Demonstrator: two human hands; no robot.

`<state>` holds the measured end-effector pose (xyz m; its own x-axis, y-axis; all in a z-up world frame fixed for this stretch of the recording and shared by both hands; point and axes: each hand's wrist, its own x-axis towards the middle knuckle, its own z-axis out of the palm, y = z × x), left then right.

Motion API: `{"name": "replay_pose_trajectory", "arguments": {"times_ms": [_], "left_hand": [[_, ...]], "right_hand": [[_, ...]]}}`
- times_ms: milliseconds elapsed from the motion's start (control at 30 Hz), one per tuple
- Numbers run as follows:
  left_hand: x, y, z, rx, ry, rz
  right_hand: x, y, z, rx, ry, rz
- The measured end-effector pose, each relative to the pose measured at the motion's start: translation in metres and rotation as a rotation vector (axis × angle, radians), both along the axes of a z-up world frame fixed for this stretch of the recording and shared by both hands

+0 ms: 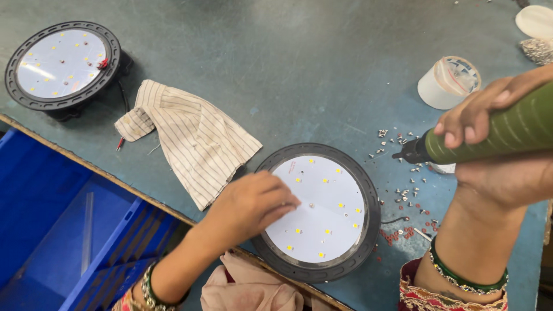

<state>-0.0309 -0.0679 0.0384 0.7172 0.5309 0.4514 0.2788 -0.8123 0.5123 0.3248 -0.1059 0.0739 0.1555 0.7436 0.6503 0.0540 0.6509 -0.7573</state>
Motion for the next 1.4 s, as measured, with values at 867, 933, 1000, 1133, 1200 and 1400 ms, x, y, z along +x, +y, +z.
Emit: {"name": "replay_pose_trajectory", "arguments": {"times_ms": [867,933,1000,1133,1200,1400], "left_hand": [[0.034,-0.045,-0.005,0.036,0.138,-0.090],[0.038,-0.041,-0.003,0.002,0.179,-0.100],[0.043,-0.037,-0.002,-0.041,0.246,-0.135],[0.052,-0.033,0.002,-0.070,0.381,-0.157],[0.054,-0.025,0.004,-0.194,0.380,-0.175],[0.042,-0.023,0.001,-0.294,0.216,-0.137]], "right_hand": [[-0.027,-0.009,0.029,0.020,-0.045,-0.030],[-0.028,-0.010,0.031,0.024,-0.038,-0.030],[-0.030,-0.012,0.032,0.026,-0.047,-0.054],[-0.033,-0.015,0.027,-0.001,0.030,-0.025],[-0.033,-0.017,0.023,-0.034,0.131,0.105],[-0.047,-0.029,-0.001,-0.139,0.490,0.757]]}}
